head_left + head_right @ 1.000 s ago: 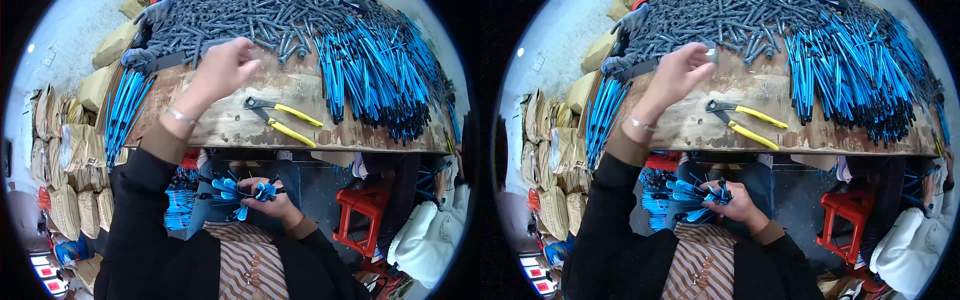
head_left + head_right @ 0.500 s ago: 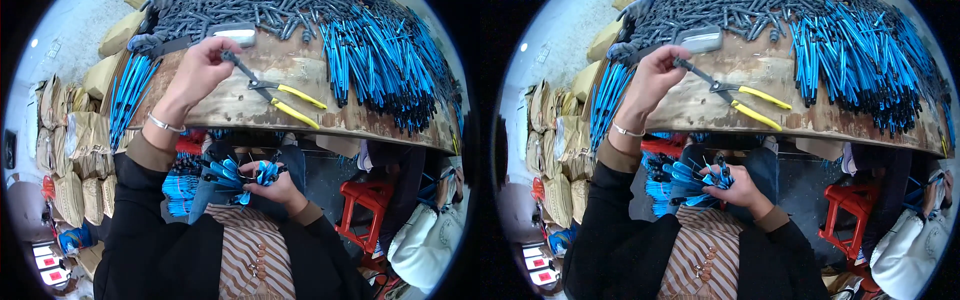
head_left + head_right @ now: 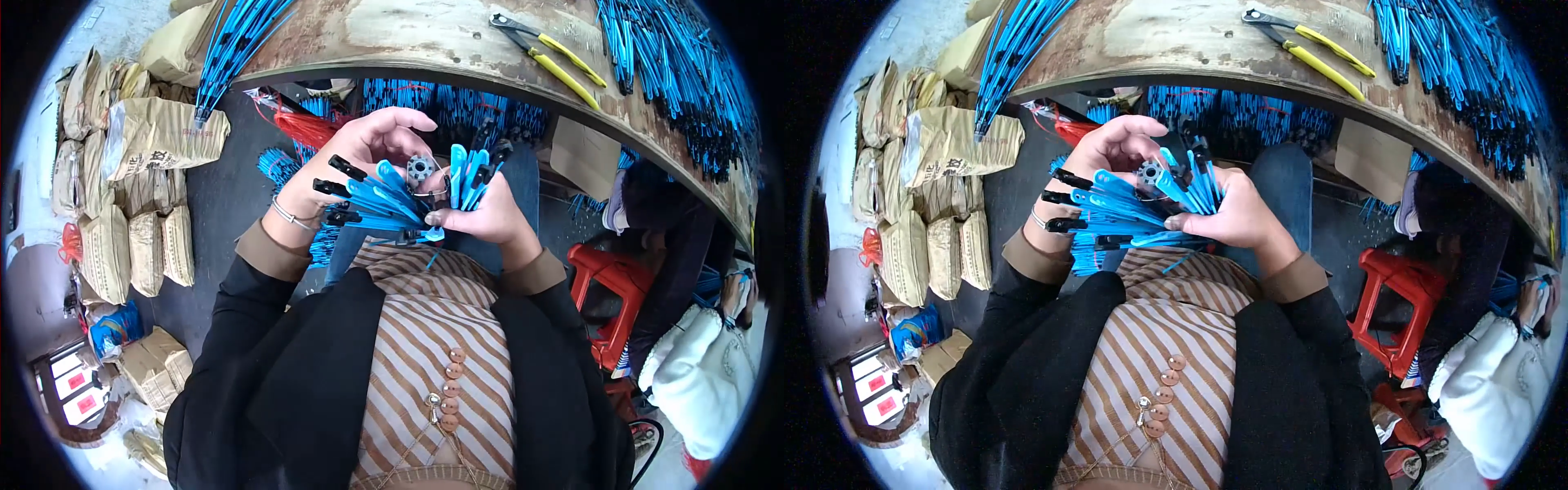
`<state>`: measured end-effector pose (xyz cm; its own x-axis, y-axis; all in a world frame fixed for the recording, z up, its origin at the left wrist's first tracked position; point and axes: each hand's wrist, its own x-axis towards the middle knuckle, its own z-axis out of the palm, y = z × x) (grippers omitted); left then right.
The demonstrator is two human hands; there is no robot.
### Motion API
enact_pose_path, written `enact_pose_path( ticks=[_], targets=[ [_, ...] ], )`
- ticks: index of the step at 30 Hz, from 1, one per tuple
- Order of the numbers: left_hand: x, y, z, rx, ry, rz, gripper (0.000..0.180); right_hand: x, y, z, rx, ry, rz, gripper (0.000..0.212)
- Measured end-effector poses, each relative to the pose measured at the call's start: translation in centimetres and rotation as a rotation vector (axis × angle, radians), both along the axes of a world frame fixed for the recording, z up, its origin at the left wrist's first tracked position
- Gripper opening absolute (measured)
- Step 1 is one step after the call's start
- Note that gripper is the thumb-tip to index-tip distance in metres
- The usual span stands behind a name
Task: The person gathers blue umbrella ribs, aligns them, and threads a wire through the rib ends. They then secure the ribs to a plastic hub by wrapping the wire and using pliers to twist and trim the excess wire.
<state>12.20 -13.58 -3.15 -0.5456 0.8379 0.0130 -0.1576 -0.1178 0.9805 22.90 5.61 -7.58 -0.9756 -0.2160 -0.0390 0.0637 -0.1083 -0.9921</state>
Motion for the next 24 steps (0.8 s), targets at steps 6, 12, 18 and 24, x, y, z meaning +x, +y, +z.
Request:
enact_pose_path(
  ticks=[6,12,18,24],
  targets=[
    [0.9,-1.3,-0.4,0.052,-0.042,-0.045,0.059,0.4,-1.0,0.6,0.038,0.043,-0.069,0.027],
    [1.2,-0.8,-0.3,0.174,0.035,-0.020,0.046,0.3,-1.2,0.9,-0.039,-0.005,-0.064,0.026],
    [0.8,-0.6,-0.3,0.100,0.252,-0.007,0.029,0.3,-0.9,0.8,-0.046,-0.033,-0.078,0.025],
    [0.4,0.1,-0.3,0.120,0.300,0.010,0.025,0.3,-0.6,0.1,-0.064,-0.024,-0.119,0.025]
  ],
)
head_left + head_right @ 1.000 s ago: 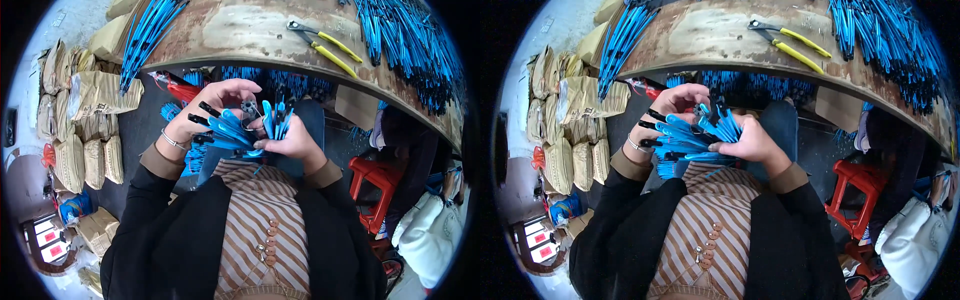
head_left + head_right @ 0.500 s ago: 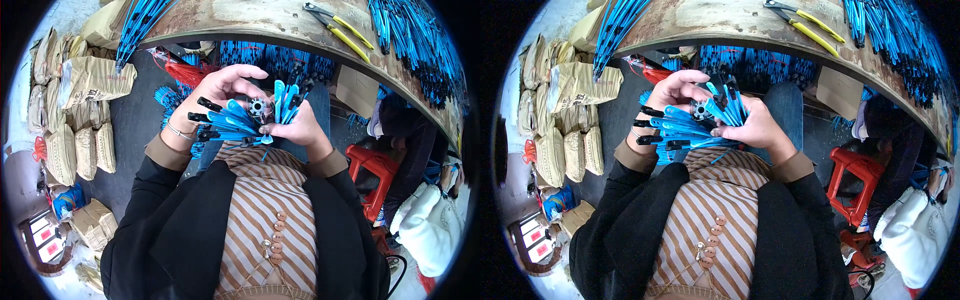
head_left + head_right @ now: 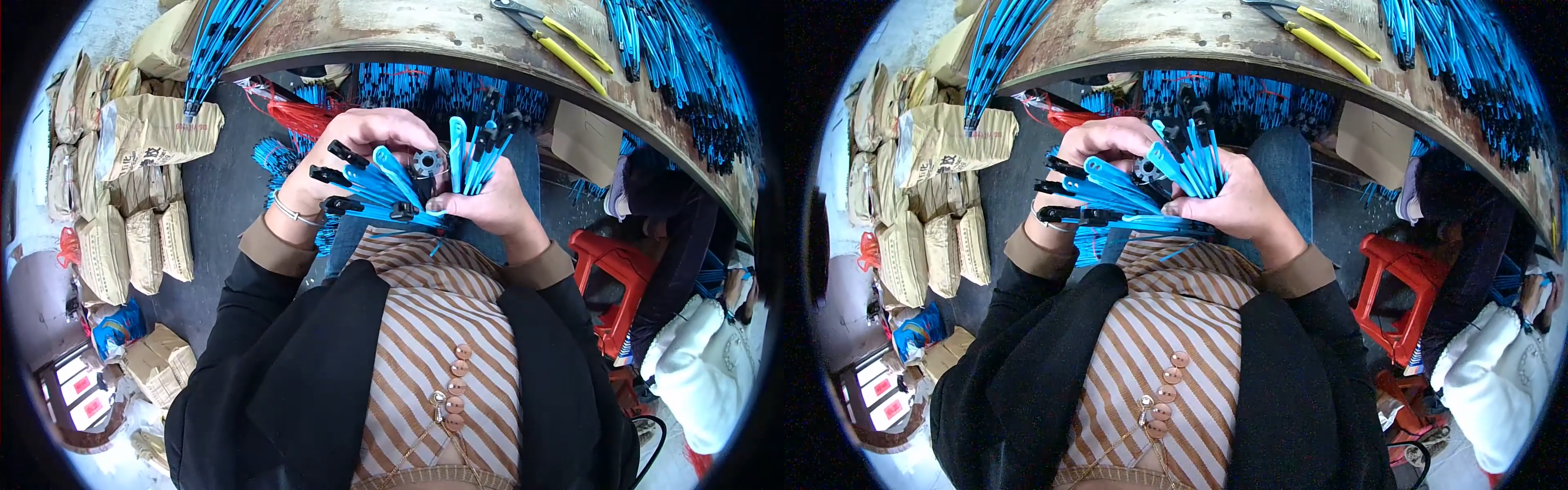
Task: The person gathers blue umbrella ribs, aligns them, and threads a wire through the rib ends. They then secure the ribs to a plastic hub by wrapping the wire and using pliers to twist and trim the excess wire.
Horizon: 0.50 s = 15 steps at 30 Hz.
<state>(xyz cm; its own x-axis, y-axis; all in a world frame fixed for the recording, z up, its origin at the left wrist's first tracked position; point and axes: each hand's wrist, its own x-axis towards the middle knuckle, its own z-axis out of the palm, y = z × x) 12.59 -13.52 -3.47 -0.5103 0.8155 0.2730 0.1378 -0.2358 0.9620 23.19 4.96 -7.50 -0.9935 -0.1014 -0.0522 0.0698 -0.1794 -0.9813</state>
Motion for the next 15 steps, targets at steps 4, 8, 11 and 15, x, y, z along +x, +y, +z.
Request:
enact_pose_path(
  ticks=[4,8,11,15],
  targets=[
    [-0.7,-0.2,-0.2,-0.045,0.069,-0.029,0.028,-0.1,0.0,-0.3,0.020,0.028,-0.025,0.026],
    [-1.1,-0.5,0.0,-0.160,0.068,-0.048,0.032,-0.1,-0.2,-0.1,0.002,0.010,-0.066,0.026],
    [-0.1,-0.1,1.0,0.052,-0.145,-0.051,0.030,-0.1,-0.4,-0.2,0.047,0.037,-0.089,0.027],
    [0.0,0.4,0.2,0.163,-0.267,-0.051,0.034,-0.2,-0.5,-0.5,0.060,0.044,-0.121,0.028]
  ],
)
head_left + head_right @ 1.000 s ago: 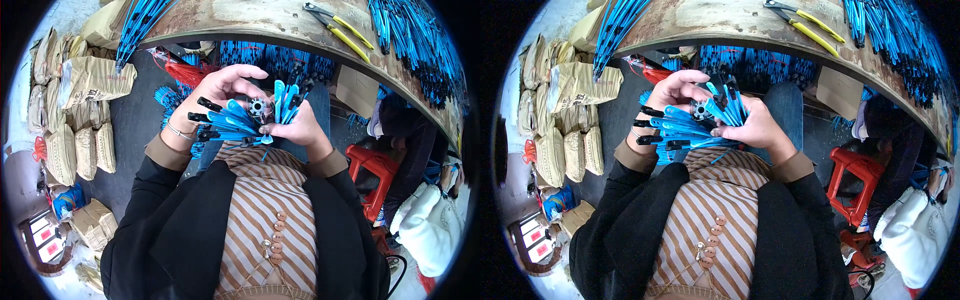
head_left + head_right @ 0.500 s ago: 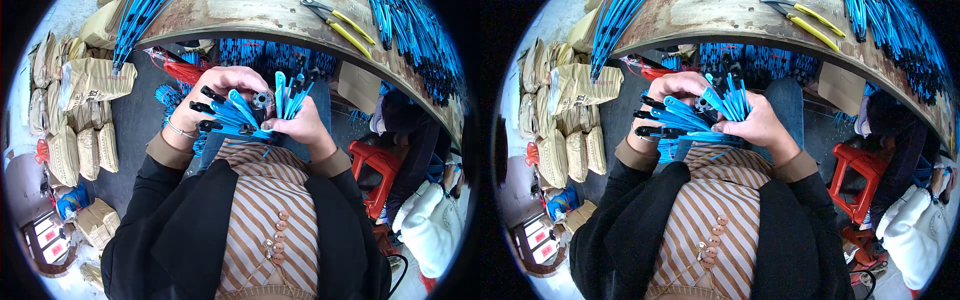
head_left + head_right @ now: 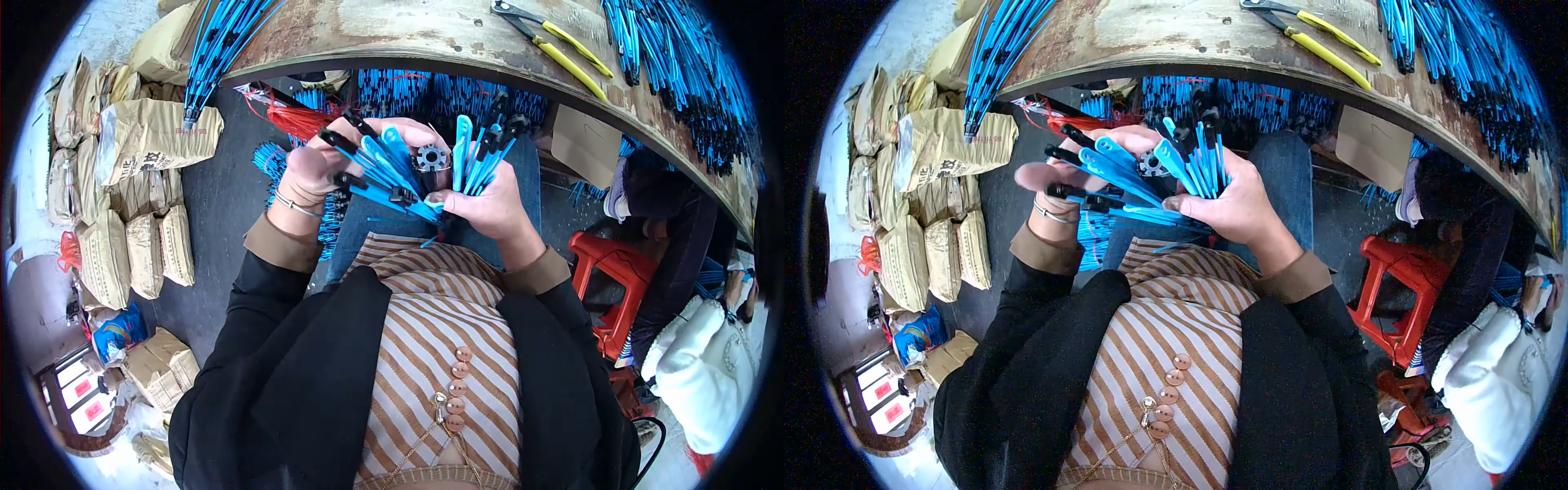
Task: The person gathers blue umbrella ribs, aligns them, and threads a wire through the rib ends. They then secure the ribs to a plastic hub by wrapping the wire and using pliers to twist and trim the excess wire.
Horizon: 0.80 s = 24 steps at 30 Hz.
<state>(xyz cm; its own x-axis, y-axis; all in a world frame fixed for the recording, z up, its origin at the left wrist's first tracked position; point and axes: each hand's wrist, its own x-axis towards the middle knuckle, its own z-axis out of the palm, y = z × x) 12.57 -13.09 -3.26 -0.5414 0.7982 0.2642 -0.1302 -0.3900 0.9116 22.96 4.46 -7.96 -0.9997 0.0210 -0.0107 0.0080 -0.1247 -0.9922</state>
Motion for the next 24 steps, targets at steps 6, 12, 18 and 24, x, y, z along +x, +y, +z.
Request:
enact_pose_path(
  ticks=[6,12,18,24],
  targets=[
    [0.9,0.2,0.3,-0.323,0.128,0.173,0.041,0.3,-0.4,-1.6,-0.030,-0.043,-0.053,0.029],
    [1.3,0.8,-1.7,-0.269,0.205,0.198,0.036,1.1,0.4,-2.6,0.000,0.091,0.038,0.025],
    [1.9,1.6,-1.3,-0.266,0.384,0.028,0.030,-0.8,4.1,-0.8,-0.121,0.005,0.353,0.020],
    [2.4,2.4,-0.5,-0.391,0.262,0.045,0.027,-2.3,6.3,1.9,-0.178,-0.099,0.639,0.016]
  ],
)
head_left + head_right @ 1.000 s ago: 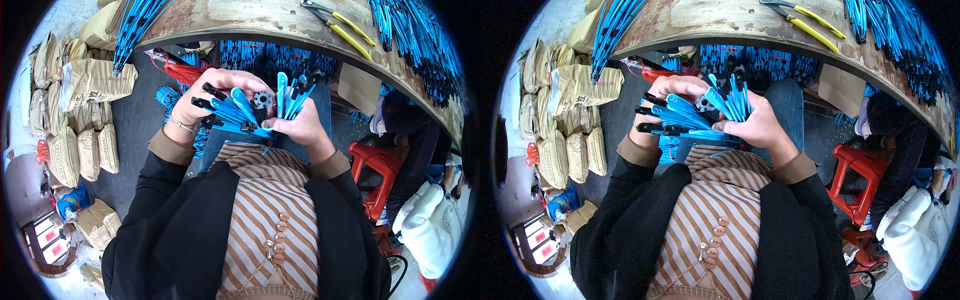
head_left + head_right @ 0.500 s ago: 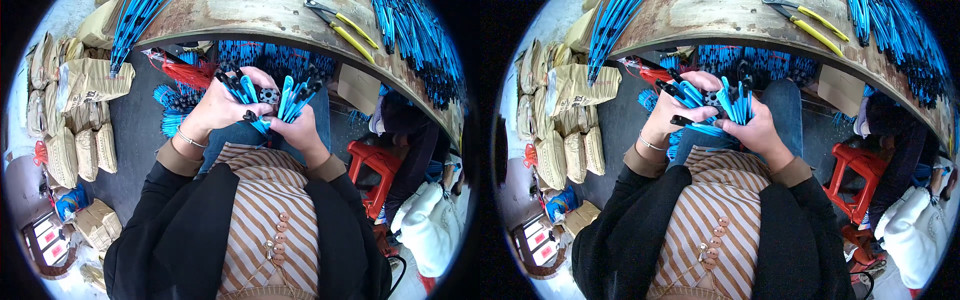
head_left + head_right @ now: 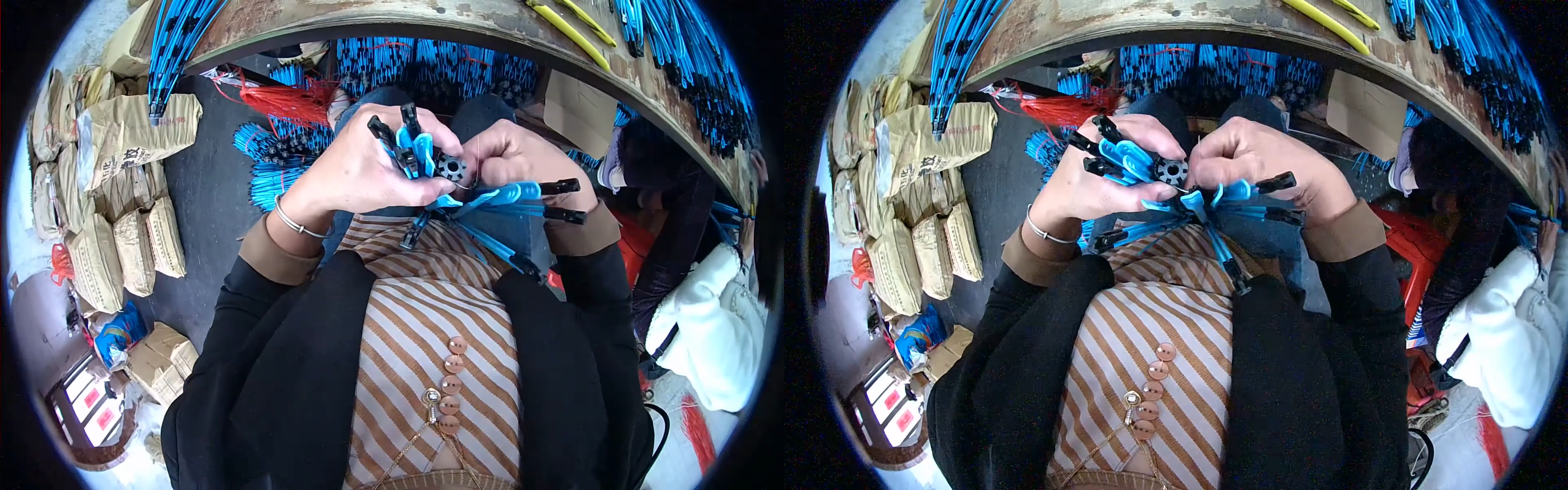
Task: The person gathers blue umbrella ribs, aligns them, and threads a wire through the rib ends. They then secure the ribs to a plastic hub by wrapping the wire and using pliers to twist and trim the excess wire.
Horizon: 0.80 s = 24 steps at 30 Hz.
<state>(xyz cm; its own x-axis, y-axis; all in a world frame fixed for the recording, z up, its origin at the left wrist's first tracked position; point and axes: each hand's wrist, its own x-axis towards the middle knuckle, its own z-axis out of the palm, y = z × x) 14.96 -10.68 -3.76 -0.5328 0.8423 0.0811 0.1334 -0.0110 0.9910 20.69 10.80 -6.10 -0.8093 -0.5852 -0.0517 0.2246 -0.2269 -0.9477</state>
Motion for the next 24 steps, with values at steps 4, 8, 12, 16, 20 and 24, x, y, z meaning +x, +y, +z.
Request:
enact_pose_path(
  ticks=[4,8,12,16,20,24],
  targets=[
    [0.1,-0.3,-0.1,-0.011,-0.004,0.024,0.028,0.4,-0.4,0.7,0.141,-0.140,0.113,0.013],
    [0.5,-0.4,0.1,0.007,0.036,0.075,0.029,2.0,-1.5,1.3,0.321,0.099,-0.195,0.011],
    [1.3,-0.3,0.2,-0.007,0.088,0.154,0.029,3.3,-2.5,1.1,0.287,-0.017,-0.345,0.011],
    [1.8,-0.3,0.0,-0.025,0.102,0.208,0.031,3.6,-3.0,1.4,0.299,-0.057,-0.413,0.012],
    [1.6,-0.5,-0.1,-0.018,0.120,0.165,0.034,3.6,-2.9,1.6,0.313,-0.066,-0.405,0.013],
    [0.7,-0.8,-0.2,0.044,0.185,-0.042,0.037,3.5,-2.6,1.4,0.281,-0.086,-0.325,0.015]
  ],
)
